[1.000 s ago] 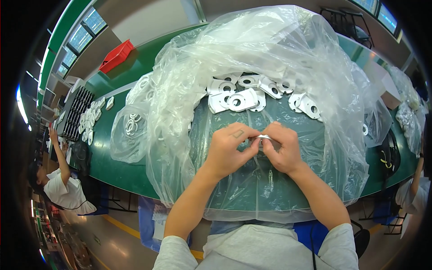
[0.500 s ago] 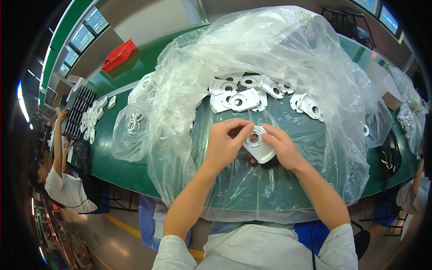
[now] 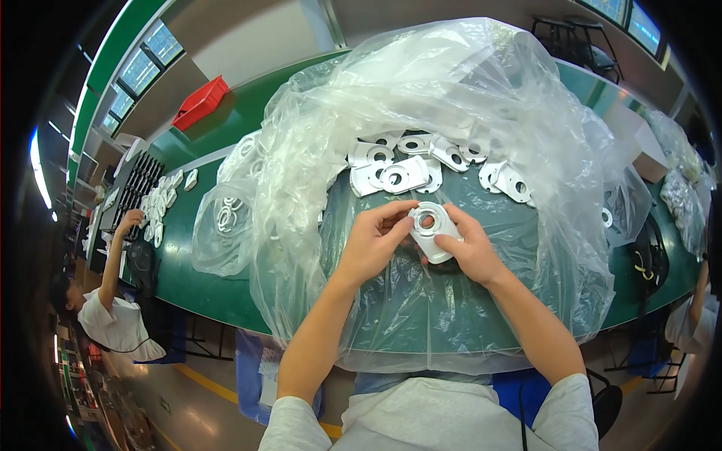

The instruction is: Manually assembling white plastic housings with circular metal inserts at a factory workbench.

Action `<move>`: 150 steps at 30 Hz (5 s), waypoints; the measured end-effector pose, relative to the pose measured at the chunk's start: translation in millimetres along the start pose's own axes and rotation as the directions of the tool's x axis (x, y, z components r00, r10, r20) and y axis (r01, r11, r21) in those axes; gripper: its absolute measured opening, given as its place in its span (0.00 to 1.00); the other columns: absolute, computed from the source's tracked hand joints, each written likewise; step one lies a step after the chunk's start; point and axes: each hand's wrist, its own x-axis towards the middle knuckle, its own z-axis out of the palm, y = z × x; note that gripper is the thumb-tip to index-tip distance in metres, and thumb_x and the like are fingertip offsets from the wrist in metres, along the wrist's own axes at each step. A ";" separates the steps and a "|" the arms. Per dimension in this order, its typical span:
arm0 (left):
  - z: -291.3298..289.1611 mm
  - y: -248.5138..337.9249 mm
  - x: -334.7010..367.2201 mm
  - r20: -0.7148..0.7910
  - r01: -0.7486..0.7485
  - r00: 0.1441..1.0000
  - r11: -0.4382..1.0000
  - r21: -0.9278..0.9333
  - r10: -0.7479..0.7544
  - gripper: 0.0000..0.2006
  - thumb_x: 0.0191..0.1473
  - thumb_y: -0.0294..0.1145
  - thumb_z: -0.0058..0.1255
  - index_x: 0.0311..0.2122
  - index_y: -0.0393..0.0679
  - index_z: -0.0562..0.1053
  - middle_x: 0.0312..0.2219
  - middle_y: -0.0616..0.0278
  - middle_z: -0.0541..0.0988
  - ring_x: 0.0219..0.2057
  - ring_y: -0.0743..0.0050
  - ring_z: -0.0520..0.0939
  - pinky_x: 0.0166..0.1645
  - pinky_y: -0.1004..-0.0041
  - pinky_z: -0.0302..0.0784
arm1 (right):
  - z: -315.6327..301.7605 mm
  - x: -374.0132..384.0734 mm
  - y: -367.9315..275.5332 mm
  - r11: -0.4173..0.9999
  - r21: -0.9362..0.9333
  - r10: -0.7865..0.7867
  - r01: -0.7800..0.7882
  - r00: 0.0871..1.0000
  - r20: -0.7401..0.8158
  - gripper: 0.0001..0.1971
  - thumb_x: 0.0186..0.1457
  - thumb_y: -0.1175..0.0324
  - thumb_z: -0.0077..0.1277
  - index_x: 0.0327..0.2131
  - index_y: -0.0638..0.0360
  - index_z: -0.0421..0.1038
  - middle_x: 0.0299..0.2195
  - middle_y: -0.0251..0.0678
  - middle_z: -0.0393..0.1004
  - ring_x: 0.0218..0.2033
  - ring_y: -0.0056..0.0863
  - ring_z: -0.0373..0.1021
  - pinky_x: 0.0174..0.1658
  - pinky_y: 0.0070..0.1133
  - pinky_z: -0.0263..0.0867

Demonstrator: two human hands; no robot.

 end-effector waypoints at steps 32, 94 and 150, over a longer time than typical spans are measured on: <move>-120.3 48.1 -28.6 -0.366 -0.075 0.805 0.691 0.719 0.468 0.10 0.51 0.23 0.49 0.39 0.35 0.74 0.34 0.54 0.78 0.36 0.72 0.79 0.40 0.74 0.74 | -1.4 -8.4 11.3 0.961 -0.268 0.113 -0.063 0.978 0.173 0.10 0.54 0.67 0.48 0.36 0.61 0.71 0.31 0.35 0.74 0.31 0.21 0.71 0.32 0.20 0.68; 16.2 -13.0 20.3 -0.230 -0.293 0.927 0.955 0.049 0.296 0.14 0.51 0.22 0.51 0.45 0.36 0.71 0.36 0.62 0.77 0.37 0.78 0.78 0.37 0.78 0.76 | 1.0 21.2 20.8 0.950 -0.250 -0.241 0.189 0.951 -0.195 0.17 0.57 0.74 0.42 0.51 0.64 0.58 0.43 0.40 0.70 0.40 0.21 0.69 0.40 0.19 0.66; 6.3 6.7 16.4 -0.214 -0.046 0.972 0.973 0.227 0.095 0.06 0.48 0.21 0.52 0.33 0.34 0.77 0.23 0.63 0.78 0.21 0.82 0.76 0.25 0.82 0.72 | -11.8 16.3 3.4 0.994 0.094 0.050 -0.051 0.999 0.012 0.16 0.62 0.61 0.34 0.46 0.62 0.61 0.32 0.39 0.74 0.28 0.28 0.75 0.22 0.17 0.68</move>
